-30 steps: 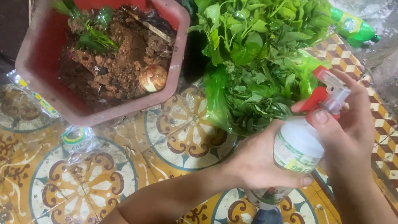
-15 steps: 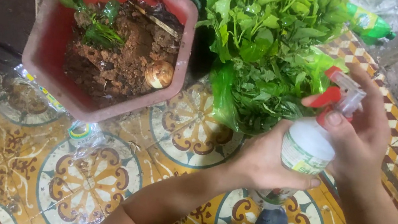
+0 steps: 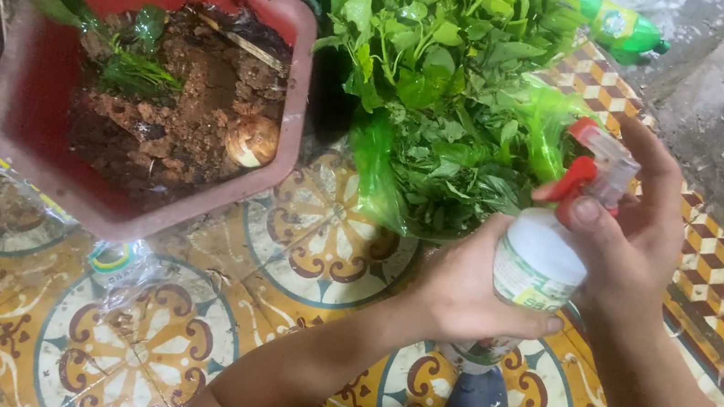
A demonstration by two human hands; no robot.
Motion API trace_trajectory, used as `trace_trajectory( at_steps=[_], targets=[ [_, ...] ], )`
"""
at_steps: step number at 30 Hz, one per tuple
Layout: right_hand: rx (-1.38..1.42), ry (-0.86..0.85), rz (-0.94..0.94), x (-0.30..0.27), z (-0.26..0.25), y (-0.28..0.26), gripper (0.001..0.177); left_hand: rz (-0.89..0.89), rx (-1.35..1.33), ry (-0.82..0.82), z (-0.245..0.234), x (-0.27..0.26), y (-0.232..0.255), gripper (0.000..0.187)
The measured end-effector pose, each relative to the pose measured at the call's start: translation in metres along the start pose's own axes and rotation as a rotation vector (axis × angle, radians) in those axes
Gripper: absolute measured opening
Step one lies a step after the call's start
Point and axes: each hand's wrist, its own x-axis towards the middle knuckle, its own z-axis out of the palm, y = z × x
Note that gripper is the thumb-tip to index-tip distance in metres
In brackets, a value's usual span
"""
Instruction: The person uses a spray bottle to mist a potted plant and then sprays leafy greens in a basket and two bowls. The person moves between different containers of plants and vegetables while spraying them.
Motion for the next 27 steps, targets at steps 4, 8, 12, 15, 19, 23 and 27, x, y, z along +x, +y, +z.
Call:
trace_trajectory(
  at_steps=[4, 8, 12, 15, 19, 23, 27],
  targets=[
    [0.060, 0.048, 0.070, 0.001, -0.003, 0.005, 0.077, -0.038, -0.031, -0.034, -0.004, -0.003, 0.011, 0.096],
    [0.101, 0.008, 0.063, 0.000, 0.002, -0.001, 0.077, -0.089, -0.038, -0.028, -0.003, -0.004, 0.014, 0.093],
    [0.095, 0.076, 0.084, -0.006, -0.001, 0.003, 0.075, -0.042, -0.053, -0.011, 0.004, -0.001, 0.003, 0.090],
    [0.132, 0.038, 0.085, -0.006, -0.004, 0.006, 0.067, -0.103, 0.039, -0.035, 0.002, -0.001, 0.008, 0.100],
    [0.123, 0.007, 0.066, -0.003, 0.000, 0.001, 0.077, -0.002, -0.014, 0.017, 0.003, -0.006, 0.005, 0.090],
    [0.090, 0.033, 0.031, -0.004, -0.007, 0.004, 0.069, 0.006, -0.004, -0.042, -0.002, -0.003, 0.011, 0.093],
    [0.105, 0.074, 0.044, -0.002, -0.013, 0.010, 0.060, -0.046, -0.096, -0.113, -0.010, -0.002, 0.024, 0.088]
  ],
)
